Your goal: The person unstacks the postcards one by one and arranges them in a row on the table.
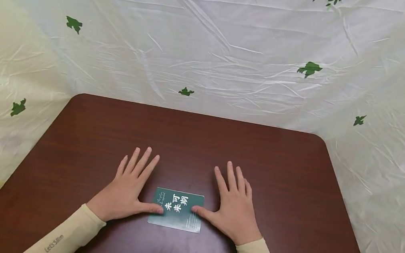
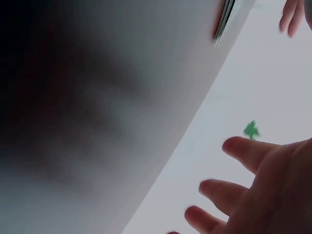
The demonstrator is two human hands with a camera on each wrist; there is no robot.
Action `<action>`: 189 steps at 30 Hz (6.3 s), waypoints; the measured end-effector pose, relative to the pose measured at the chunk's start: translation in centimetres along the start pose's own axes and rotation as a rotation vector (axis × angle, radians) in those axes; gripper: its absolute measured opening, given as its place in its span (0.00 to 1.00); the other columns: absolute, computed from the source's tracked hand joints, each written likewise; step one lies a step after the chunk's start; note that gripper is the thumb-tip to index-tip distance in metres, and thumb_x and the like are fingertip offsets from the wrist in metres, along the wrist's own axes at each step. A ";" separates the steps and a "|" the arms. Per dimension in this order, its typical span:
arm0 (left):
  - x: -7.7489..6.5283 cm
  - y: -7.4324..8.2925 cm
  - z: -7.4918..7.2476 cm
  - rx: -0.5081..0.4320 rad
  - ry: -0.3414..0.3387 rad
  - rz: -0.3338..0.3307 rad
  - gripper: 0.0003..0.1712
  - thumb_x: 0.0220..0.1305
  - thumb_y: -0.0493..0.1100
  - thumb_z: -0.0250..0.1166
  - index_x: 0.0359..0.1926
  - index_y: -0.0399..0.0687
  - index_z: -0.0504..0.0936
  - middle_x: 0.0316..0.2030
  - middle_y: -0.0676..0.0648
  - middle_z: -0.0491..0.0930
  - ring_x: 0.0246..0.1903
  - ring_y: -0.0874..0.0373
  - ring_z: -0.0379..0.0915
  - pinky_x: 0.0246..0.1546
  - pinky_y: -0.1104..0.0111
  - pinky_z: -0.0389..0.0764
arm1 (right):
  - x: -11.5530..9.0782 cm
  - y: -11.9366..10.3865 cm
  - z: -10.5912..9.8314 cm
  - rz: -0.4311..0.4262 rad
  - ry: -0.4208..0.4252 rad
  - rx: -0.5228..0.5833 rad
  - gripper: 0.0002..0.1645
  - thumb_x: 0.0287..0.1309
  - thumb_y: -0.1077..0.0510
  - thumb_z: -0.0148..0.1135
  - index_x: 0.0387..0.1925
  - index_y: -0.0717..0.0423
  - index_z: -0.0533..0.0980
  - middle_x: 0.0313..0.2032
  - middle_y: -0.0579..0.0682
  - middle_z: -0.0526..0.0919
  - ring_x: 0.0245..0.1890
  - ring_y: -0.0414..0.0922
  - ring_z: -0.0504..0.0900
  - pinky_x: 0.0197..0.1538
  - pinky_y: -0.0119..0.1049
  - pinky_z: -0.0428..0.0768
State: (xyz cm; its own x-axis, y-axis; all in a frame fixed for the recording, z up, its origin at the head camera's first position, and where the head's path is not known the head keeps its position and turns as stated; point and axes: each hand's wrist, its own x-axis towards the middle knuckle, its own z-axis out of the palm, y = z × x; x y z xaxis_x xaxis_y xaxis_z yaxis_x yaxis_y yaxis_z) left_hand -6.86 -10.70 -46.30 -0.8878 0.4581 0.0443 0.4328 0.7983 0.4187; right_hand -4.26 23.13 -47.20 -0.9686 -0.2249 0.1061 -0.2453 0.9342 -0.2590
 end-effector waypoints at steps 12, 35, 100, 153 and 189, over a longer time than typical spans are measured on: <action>-0.1 2.0 0.5 -0.092 -0.161 0.132 0.77 0.55 0.83 0.71 0.89 0.53 0.40 0.89 0.48 0.33 0.88 0.39 0.31 0.84 0.38 0.50 | -0.6 -3.9 -0.4 -0.052 -0.166 0.040 0.70 0.43 0.11 0.70 0.82 0.41 0.67 0.82 0.48 0.68 0.80 0.58 0.70 0.70 0.69 0.76; -0.6 1.7 1.1 -0.097 -0.194 0.209 0.61 0.57 0.60 0.84 0.84 0.50 0.63 0.74 0.53 0.75 0.73 0.52 0.72 0.76 0.49 0.71 | -1.2 -5.0 -0.5 -0.172 -0.193 0.115 0.53 0.44 0.40 0.89 0.73 0.43 0.77 0.70 0.41 0.81 0.70 0.44 0.80 0.65 0.49 0.85; 3.6 -18.4 -8.6 -0.318 -0.226 -0.214 0.59 0.62 0.34 0.73 0.88 0.50 0.50 0.84 0.36 0.51 0.79 0.34 0.49 0.70 0.36 0.71 | 20.6 -20.5 6.3 -0.299 -0.260 -0.059 0.45 0.62 0.35 0.74 0.75 0.49 0.74 0.70 0.49 0.82 0.69 0.50 0.80 0.70 0.46 0.82; 4.2 -15.8 -8.5 -0.275 -0.086 -0.237 0.67 0.61 0.58 0.77 0.89 0.49 0.45 0.87 0.38 0.46 0.84 0.34 0.41 0.76 0.25 0.53 | 15.0 -13.5 2.0 -0.205 -0.172 0.058 0.58 0.59 0.28 0.74 0.81 0.50 0.66 0.79 0.52 0.71 0.79 0.54 0.71 0.78 0.58 0.71; -0.3 0.8 1.9 -0.046 -0.205 0.206 0.55 0.59 0.58 0.82 0.81 0.49 0.68 0.74 0.52 0.75 0.72 0.53 0.71 0.73 0.51 0.71 | -0.8 -5.2 1.5 -0.193 -0.178 0.157 0.49 0.47 0.44 0.88 0.72 0.44 0.78 0.72 0.46 0.79 0.72 0.51 0.79 0.68 0.58 0.82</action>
State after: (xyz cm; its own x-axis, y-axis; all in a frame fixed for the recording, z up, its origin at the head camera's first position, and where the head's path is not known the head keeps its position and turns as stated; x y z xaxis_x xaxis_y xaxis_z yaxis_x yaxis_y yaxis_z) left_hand -5.94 -9.46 -47.70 -0.7298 0.6819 -0.0493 0.5890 0.6637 0.4612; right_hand -2.31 18.08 -47.38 -0.8918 -0.4524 0.0016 -0.4157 0.8182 -0.3971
